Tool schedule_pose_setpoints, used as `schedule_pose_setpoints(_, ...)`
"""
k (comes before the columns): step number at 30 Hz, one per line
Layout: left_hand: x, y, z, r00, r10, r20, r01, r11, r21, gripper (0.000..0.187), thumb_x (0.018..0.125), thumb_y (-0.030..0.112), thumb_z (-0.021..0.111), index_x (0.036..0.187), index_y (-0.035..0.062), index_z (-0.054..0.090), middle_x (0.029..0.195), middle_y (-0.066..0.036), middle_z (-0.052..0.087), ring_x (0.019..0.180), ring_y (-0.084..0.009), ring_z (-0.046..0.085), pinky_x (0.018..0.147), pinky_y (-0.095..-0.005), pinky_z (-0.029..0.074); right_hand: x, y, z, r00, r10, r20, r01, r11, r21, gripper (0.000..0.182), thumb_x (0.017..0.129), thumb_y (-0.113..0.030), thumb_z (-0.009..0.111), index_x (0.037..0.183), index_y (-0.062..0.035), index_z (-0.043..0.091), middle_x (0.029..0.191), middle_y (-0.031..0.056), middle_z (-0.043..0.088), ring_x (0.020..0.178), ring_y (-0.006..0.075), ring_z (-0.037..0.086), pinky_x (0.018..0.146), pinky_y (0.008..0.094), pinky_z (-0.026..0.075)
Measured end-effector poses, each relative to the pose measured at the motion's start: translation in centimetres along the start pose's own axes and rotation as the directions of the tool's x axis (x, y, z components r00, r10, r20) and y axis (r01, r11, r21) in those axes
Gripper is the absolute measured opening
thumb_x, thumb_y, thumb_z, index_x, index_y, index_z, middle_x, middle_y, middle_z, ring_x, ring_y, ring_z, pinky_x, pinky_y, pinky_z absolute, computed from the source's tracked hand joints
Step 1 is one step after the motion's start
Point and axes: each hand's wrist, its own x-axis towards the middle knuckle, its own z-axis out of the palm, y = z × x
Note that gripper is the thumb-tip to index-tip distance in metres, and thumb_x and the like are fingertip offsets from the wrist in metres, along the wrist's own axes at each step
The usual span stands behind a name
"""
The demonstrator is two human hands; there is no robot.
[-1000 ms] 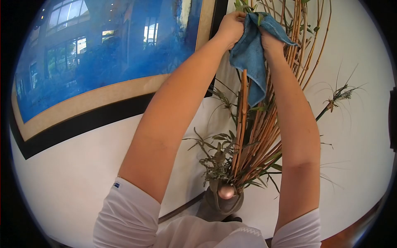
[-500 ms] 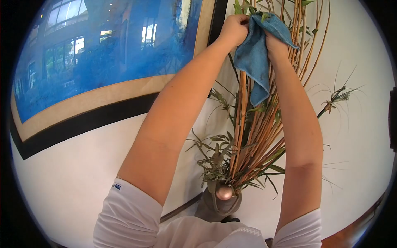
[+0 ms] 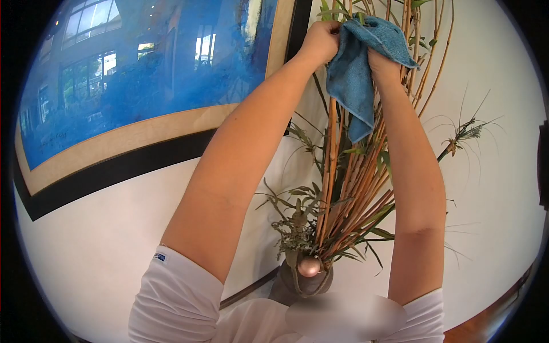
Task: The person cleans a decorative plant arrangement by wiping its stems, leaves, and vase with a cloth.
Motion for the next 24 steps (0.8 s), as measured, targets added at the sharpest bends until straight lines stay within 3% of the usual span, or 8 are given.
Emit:
schedule_pose_setpoints(9,0.8,-1.5,-0.2,0.999,0.053,-0.002,-0.053,0.992,0.115,0.022,0.078,0.011,0.060,0.095,-0.0025,0.064,0.082,-0.017,0.065,0.074,-0.0238,0.064,0.067,-0.0303,0.048,0.3,-2.5,-1.1,0.999,-0.038,-0.009,0.037,0.993,-0.110,0.025,0.080,-0.021,0.058,0.100,-0.0063,0.062,0.099,0.0136,0.063,0.096,0.0310,0.057,0.085,0.0381,0.043)
schedule_pose_setpoints(11,0.7,-1.7,-0.6,0.999,-0.045,-0.011,0.045,0.998,0.052,0.022,0.078,0.012,0.061,0.094,-0.0029,0.065,0.081,-0.016,0.066,0.073,-0.0223,0.064,0.067,-0.0299,0.048,1.7,-2.4,-1.3,0.983,-0.182,-0.018,0.173,0.957,-0.232,0.026,0.081,-0.022,0.056,0.101,-0.0067,0.062,0.100,0.0146,0.062,0.097,0.0325,0.057,0.085,0.0389,0.043)
schedule_pose_setpoints(14,0.1,-1.6,-1.6,0.995,-0.102,0.004,0.102,0.992,-0.078,0.023,0.077,0.013,0.063,0.093,-0.0037,0.065,0.080,-0.014,0.066,0.073,-0.0197,0.063,0.066,-0.0293,0.048,3.9,-3.8,-1.0,0.986,-0.145,-0.080,0.133,0.981,-0.140,0.028,0.085,-0.025,0.055,0.102,-0.0029,0.060,0.098,0.0123,0.062,0.088,0.0242,0.059,0.079,0.0355,0.045)
schedule_pose_setpoints(15,-0.3,-1.4,-2.1,0.994,-0.109,0.014,0.110,0.986,-0.127,0.023,0.077,0.014,0.064,0.092,-0.0041,0.065,0.079,-0.013,0.066,0.073,-0.0188,0.063,0.066,-0.0291,0.048,4.6,-4.8,-1.8,0.985,-0.171,-0.034,0.165,0.977,-0.137,0.031,0.085,-0.023,0.055,0.107,-0.0011,0.057,0.099,0.0150,0.061,0.091,0.0268,0.058,0.081,0.0352,0.045)
schedule_pose_setpoints(16,-1.0,-0.2,-2.6,1.000,0.015,0.027,-0.018,0.990,0.143,0.020,0.079,0.012,0.063,0.090,-0.0052,0.064,0.080,-0.010,0.065,0.074,-0.0171,0.063,0.067,-0.0286,0.050,5.4,-5.9,-2.6,0.980,-0.196,0.013,0.196,0.971,-0.133,0.034,0.085,-0.020,0.054,0.112,0.0007,0.054,0.100,0.0176,0.061,0.094,0.0295,0.057,0.083,0.0349,0.044)
schedule_pose_setpoints(17,-1.2,0.0,-2.4,1.000,-0.024,0.017,0.023,0.999,0.047,0.019,0.080,0.011,0.062,0.090,-0.0050,0.064,0.080,-0.010,0.065,0.074,-0.0170,0.063,0.067,-0.0286,0.051,5.6,-6.7,-3.1,0.973,-0.222,0.060,0.228,0.965,-0.127,0.038,0.085,-0.017,0.054,0.116,0.0025,0.052,0.101,0.0203,0.060,0.097,0.0321,0.056,0.085,0.0345,0.044)
schedule_pose_setpoints(19,-1.3,0.2,-2.0,0.995,-0.104,0.005,0.104,0.984,-0.146,0.016,0.082,0.010,0.061,0.089,-0.0048,0.064,0.080,-0.010,0.064,0.074,-0.0169,0.063,0.069,-0.0288,0.053,4.7,-6.5,-3.3,0.990,-0.138,0.036,0.142,0.975,-0.168,0.034,0.084,-0.019,0.054,0.113,-0.0007,0.055,0.102,0.0189,0.060,0.097,0.0325,0.056,0.085,0.0365,0.043)
schedule_pose_setpoints(24,-1.6,1.3,-1.7,0.984,-0.178,-0.005,0.176,0.975,-0.133,0.015,0.084,0.008,0.059,0.089,-0.0052,0.062,0.082,-0.010,0.063,0.076,-0.0166,0.062,0.071,-0.0291,0.055,1.3,-5.0,-3.1,0.997,0.062,-0.037,-0.069,0.962,-0.266,0.027,0.082,-0.023,0.054,0.103,-0.0085,0.062,0.103,0.0154,0.062,0.099,0.0335,0.057,0.085,0.0414,0.043)
